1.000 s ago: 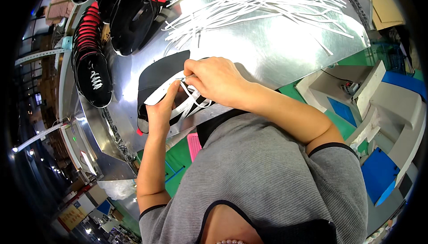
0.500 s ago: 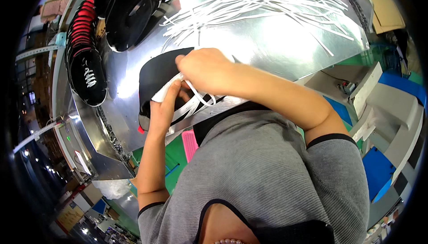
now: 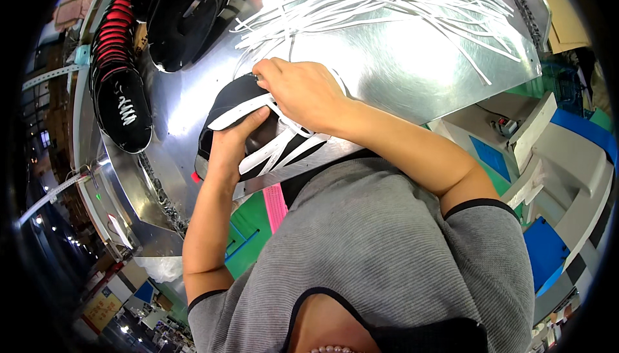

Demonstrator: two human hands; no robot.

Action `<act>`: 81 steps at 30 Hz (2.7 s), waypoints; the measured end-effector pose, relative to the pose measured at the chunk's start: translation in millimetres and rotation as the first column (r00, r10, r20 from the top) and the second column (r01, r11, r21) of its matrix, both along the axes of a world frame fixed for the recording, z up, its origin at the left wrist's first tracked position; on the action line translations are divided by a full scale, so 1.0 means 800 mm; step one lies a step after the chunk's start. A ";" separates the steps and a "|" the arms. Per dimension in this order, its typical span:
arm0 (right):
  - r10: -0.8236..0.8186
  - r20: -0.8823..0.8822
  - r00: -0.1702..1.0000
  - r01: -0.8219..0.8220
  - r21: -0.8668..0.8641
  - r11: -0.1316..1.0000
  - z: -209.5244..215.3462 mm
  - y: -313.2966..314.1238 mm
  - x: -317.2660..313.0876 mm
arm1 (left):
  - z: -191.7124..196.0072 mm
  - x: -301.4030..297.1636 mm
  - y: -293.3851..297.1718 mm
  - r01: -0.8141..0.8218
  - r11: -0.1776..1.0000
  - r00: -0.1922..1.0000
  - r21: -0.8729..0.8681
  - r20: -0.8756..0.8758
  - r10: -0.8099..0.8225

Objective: The person laces shoe uppers by threading laces through the slots using a small hand tool and their fingers, then sets each finished shoe upper onto a stack and begins lacing the next one.

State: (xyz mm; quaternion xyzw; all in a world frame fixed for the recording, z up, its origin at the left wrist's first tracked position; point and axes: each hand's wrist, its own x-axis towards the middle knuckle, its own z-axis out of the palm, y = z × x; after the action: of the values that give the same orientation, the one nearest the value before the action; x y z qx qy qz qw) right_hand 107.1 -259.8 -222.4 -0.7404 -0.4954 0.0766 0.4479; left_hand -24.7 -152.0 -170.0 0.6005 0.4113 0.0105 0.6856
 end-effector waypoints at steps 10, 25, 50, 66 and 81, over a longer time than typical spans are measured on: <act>-0.139 -0.031 0.990 0.132 -0.167 0.977 -0.002 0.006 0.003 | 0.192 -0.131 0.011 -0.017 0.882 0.335 -0.471 0.828 0.449; 0.161 -0.389 0.907 -0.088 0.199 0.976 0.033 -0.052 -0.019 | 0.010 -0.042 -0.052 0.135 0.290 0.961 0.948 -0.054 -0.271; 0.127 -0.274 0.953 -0.198 -0.246 0.949 0.034 -0.070 -0.030 | -0.018 -0.034 -0.043 0.160 0.298 0.948 0.941 -0.063 -0.311; 0.399 -0.155 0.904 -0.420 -0.144 0.896 0.059 -0.036 0.002 | -0.024 -0.045 -0.054 0.072 0.110 0.896 0.991 -0.016 -0.444; 0.384 -0.541 0.748 -0.125 0.453 0.883 0.118 -0.020 0.052 | -0.012 -0.057 -0.047 0.194 0.349 0.853 0.917 0.017 -0.521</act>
State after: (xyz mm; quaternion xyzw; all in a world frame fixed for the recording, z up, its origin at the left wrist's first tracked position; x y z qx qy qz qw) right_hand 148.4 -275.8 -128.2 -0.4936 -0.4247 0.2757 0.7071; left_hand -70.5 -189.2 -179.6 0.9344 0.0865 0.1659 0.3033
